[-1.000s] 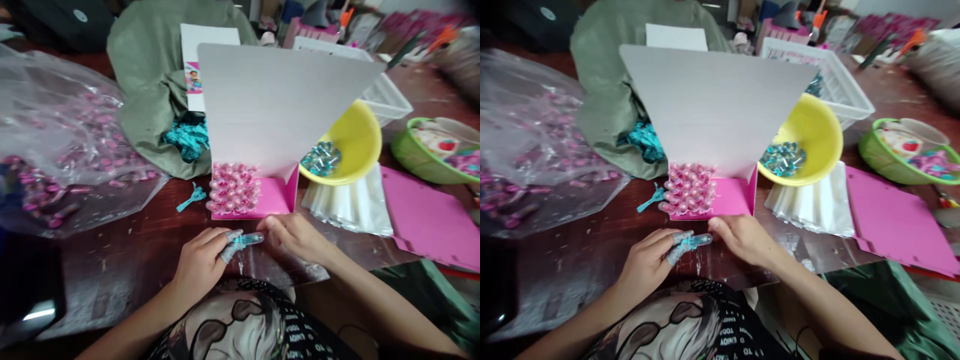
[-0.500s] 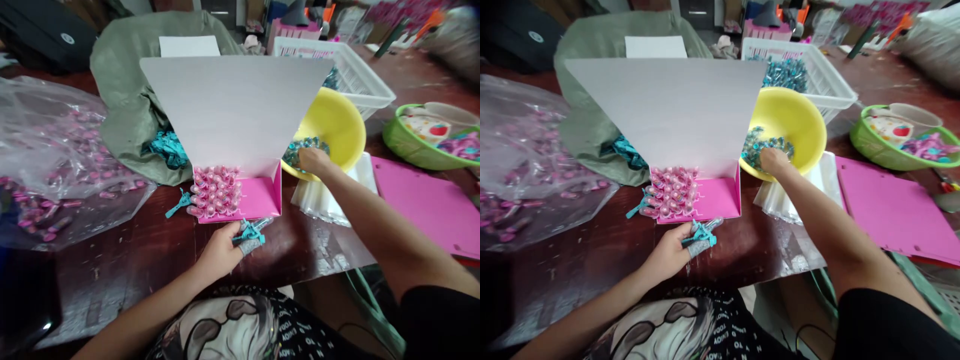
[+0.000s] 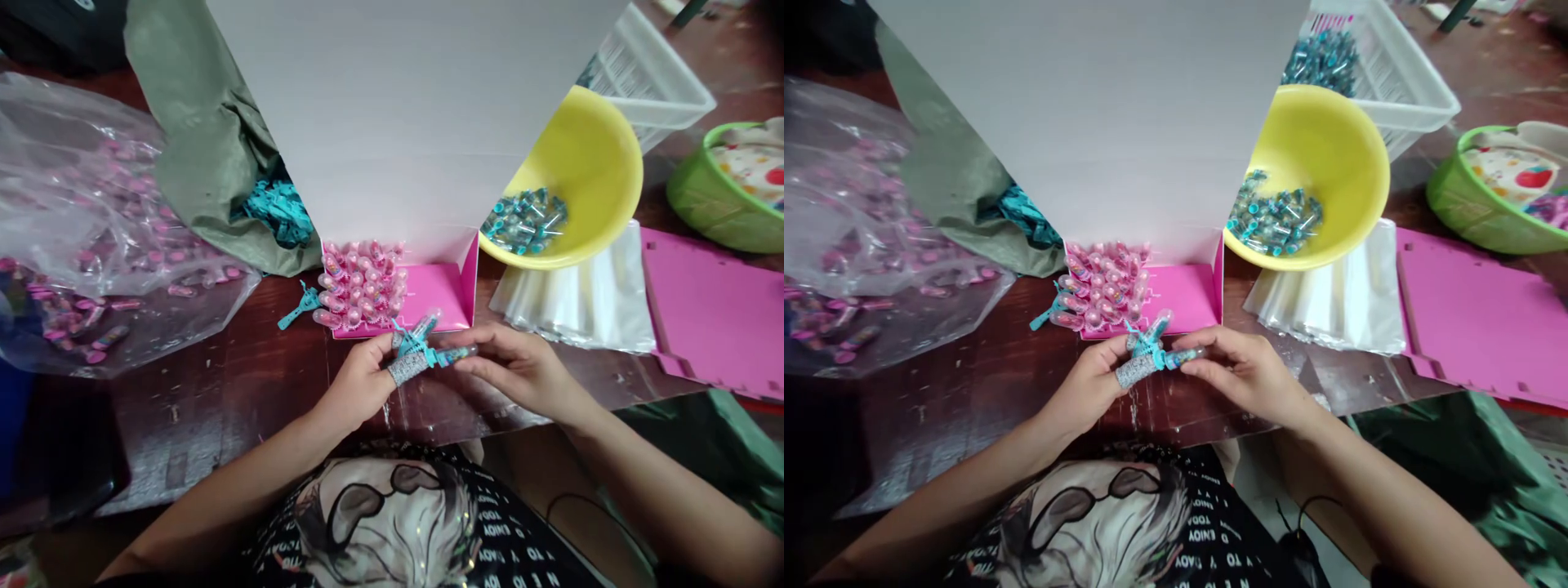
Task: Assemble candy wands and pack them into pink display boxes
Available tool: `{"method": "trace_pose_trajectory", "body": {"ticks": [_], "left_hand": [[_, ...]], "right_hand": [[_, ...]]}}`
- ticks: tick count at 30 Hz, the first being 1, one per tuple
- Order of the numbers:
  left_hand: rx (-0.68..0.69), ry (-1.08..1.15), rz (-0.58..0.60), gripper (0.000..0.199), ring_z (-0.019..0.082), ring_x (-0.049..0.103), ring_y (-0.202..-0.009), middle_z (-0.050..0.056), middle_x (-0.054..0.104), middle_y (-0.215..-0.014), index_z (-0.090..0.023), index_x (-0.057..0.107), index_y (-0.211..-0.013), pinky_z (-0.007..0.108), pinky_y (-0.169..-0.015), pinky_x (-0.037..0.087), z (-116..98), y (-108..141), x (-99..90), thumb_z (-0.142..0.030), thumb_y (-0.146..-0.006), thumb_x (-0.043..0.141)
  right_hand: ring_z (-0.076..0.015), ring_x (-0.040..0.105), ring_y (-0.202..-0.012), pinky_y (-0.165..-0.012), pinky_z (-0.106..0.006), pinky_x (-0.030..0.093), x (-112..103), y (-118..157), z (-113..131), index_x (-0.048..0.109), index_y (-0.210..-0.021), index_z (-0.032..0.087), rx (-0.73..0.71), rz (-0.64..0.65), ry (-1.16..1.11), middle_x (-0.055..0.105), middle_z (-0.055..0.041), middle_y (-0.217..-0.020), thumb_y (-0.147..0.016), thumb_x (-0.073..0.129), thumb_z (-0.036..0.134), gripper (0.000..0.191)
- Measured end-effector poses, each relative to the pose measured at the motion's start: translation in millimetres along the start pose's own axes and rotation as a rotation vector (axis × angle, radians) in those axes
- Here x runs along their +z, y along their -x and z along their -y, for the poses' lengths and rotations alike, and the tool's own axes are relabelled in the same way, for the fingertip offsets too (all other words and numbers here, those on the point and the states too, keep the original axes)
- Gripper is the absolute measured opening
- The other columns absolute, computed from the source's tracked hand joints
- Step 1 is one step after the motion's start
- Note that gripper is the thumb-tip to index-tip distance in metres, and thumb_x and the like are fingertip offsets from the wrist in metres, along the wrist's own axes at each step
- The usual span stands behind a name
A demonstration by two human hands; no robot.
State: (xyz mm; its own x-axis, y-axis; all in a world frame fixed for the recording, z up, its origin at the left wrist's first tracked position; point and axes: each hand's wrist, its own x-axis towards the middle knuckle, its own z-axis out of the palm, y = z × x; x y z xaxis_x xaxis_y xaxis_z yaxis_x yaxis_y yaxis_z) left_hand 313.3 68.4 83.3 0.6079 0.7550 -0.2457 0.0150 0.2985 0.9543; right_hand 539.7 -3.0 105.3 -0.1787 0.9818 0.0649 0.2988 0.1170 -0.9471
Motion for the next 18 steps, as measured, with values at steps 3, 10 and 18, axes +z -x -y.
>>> {"method": "trace_pose_trajectory", "body": {"ticks": [3, 10, 18], "left_hand": [[0.092, -0.092, 0.016, 0.019, 0.015, 0.064, -0.081, 0.003, 0.073, -0.088, -0.017, 0.072, -0.093, 0.035, -0.089, 0.054, 0.0, 0.7, -2.2, -0.035, -0.087, 0.073], [0.330, -0.571, -0.196, 0.017, 0.017, 0.061, -0.080, 0.005, 0.068, -0.085, -0.015, 0.068, -0.086, 0.031, -0.075, 0.051, -2.5, 14.0, -6.9, -0.032, -0.090, 0.069], [0.509, -0.779, -0.173, 0.018, 0.017, 0.060, -0.074, 0.005, 0.066, -0.079, -0.016, 0.068, -0.083, 0.030, -0.068, 0.051, -16.9, 14.7, -18.9, -0.031, -0.091, 0.068]], "right_hand": [[-0.0195, 0.072, -0.104, -0.095, -0.039, 0.060, 17.7, 1.3, -8.7, 0.068, -0.119, 0.025, -0.028, -0.106, -0.005, 0.075, -0.0051, -0.116, -0.090, 0.071, 0.025, 0.030], [-0.0184, 0.073, -0.096, -0.086, -0.034, 0.061, 30.9, -10.0, -2.6, 0.070, -0.112, 0.023, -0.006, -0.150, 0.093, 0.077, -0.0049, -0.107, -0.090, 0.070, 0.031, 0.023], [-0.0132, 0.070, -0.064, -0.062, -0.026, 0.060, 24.7, -15.8, -2.3, 0.069, -0.095, 0.020, 0.159, -0.091, -0.148, 0.074, -0.0025, -0.080, -0.097, 0.059, 0.041, 0.023]]}}
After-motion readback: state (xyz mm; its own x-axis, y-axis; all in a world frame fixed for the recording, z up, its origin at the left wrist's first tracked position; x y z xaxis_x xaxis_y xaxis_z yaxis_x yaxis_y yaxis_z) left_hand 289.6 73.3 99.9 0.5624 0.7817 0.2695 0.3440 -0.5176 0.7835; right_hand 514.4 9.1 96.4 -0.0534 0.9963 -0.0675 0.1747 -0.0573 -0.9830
